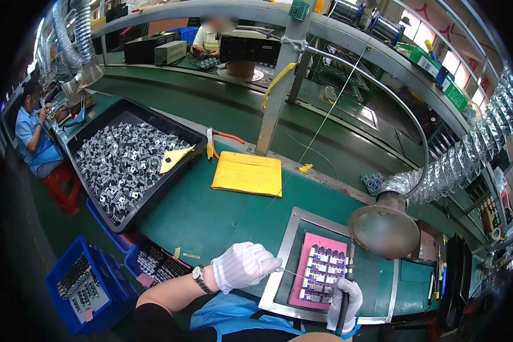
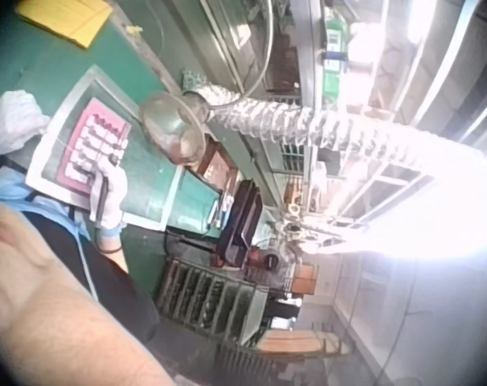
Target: The person solders electronic components onto circuit boards using a soldering iron and solder wire.
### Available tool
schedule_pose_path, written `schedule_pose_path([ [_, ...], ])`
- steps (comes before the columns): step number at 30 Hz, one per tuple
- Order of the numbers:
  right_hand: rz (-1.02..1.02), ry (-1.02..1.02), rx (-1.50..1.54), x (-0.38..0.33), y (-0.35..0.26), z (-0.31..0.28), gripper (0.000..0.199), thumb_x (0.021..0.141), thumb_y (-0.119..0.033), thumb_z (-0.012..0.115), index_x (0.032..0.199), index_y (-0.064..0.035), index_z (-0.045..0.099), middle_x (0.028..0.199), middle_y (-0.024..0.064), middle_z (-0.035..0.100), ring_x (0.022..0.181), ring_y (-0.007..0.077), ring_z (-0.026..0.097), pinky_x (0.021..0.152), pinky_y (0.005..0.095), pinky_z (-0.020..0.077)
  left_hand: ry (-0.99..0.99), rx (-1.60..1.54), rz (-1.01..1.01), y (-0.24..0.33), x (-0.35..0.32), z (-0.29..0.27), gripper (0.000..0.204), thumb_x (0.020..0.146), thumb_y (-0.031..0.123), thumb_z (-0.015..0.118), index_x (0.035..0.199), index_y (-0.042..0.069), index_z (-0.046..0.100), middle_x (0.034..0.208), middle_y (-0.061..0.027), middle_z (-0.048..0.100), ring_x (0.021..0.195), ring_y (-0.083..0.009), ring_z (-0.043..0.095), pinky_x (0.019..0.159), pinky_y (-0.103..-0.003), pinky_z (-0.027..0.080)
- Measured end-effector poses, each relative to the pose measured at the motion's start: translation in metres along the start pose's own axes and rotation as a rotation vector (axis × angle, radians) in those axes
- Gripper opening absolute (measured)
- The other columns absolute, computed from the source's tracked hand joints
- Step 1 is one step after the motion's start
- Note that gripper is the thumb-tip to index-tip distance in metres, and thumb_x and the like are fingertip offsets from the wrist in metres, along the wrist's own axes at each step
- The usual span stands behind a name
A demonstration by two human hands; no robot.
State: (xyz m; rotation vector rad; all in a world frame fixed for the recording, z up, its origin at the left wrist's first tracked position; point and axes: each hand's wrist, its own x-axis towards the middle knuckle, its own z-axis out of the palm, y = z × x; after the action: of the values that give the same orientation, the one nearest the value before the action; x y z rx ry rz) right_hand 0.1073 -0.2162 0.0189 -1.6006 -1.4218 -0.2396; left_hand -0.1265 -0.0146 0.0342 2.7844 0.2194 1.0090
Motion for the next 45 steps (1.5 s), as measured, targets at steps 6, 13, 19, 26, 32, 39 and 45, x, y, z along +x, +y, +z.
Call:
schedule_pose_path([
  [6,0.028,-0.030,-0.001,0.001,0.002,-0.003,0.020,0.086,-0.003,0.070,0.101,-0.0104,0.059,0.086,0.0074,0.069,0.068,0.0269,0.064,0.066,0.0379,0.0495,0.033,-0.031,-0.015,0.001,0.000,0.002,0.025,0.077,0.013,0.074,0.102,0.012,0.068,0.082,-0.0003,0.068,0.072,-0.0198,0.065,0.061,-0.032,0.051],
  [13,0.000,-0.021,-0.011,0.006,0.002,-0.004,0.020,0.086,-0.005,0.071,0.101,-0.0103,0.059,0.087,0.0075,0.070,0.068,0.0275,0.064,0.065,0.0380,0.0494,0.007,-0.017,-0.054,0.006,-0.002,0.005,0.022,0.078,0.016,0.075,0.099,0.011,0.069,0.080,-0.0017,0.068,0.071,-0.0202,0.065,0.061,-0.032,0.051],
  [19,0.003,-0.034,0.008,0.002,0.003,-0.002,0.018,0.087,-0.005,0.069,0.100,-0.0100,0.058,0.085,0.0074,0.068,0.066,0.0267,0.063,0.064,0.0376,0.0488,0.110,-0.080,-0.067,0.008,-0.002,0.008,0.010,0.087,0.019,0.068,0.092,0.013,0.062,0.070,-0.0019,0.057,0.066,-0.0204,0.059,0.057,-0.033,0.046],
  [26,-0.032,-0.025,-0.005,0.007,-0.001,0.000,0.016,0.089,-0.007,0.069,0.101,-0.0102,0.058,0.085,0.0072,0.069,0.067,0.0261,0.062,0.064,0.0366,0.0486,0.056,-0.064,-0.112,0.009,-0.003,0.005,0.017,0.078,0.017,0.076,0.093,0.011,0.071,0.076,-0.0032,0.066,0.068,-0.0220,0.064,0.060,-0.033,0.050],
  [32,0.028,0.036,0.082,0.000,0.000,0.007,0.014,0.092,-0.009,0.067,0.103,-0.0089,0.059,0.083,0.0066,0.066,0.066,0.0240,0.060,0.064,0.0351,0.0479,0.079,0.005,-0.121,0.011,-0.011,0.008,0.022,0.077,0.015,0.073,0.098,0.013,0.068,0.081,0.0004,0.066,0.072,-0.0185,0.064,0.062,-0.031,0.049],
  [39,0.297,0.051,0.354,-0.013,-0.002,0.004,0.018,0.093,0.005,0.058,0.107,-0.0051,0.064,0.104,0.0096,0.063,0.097,0.0189,0.059,0.084,0.0317,0.0497,0.128,-0.074,-0.101,0.012,-0.011,0.018,0.010,0.084,0.019,0.070,0.092,0.014,0.064,0.075,0.0005,0.061,0.066,-0.0189,0.060,0.058,-0.032,0.046],
  [45,0.114,0.071,0.093,-0.018,0.015,0.002,0.014,0.099,-0.017,0.064,0.106,-0.0058,0.059,0.102,0.0084,0.065,0.085,0.0133,0.059,0.078,0.0288,0.0497,0.121,-0.047,-0.097,0.017,-0.013,0.018,0.009,0.086,0.019,0.068,0.094,0.015,0.064,0.076,0.0001,0.062,0.066,-0.0186,0.060,0.059,-0.031,0.047],
])
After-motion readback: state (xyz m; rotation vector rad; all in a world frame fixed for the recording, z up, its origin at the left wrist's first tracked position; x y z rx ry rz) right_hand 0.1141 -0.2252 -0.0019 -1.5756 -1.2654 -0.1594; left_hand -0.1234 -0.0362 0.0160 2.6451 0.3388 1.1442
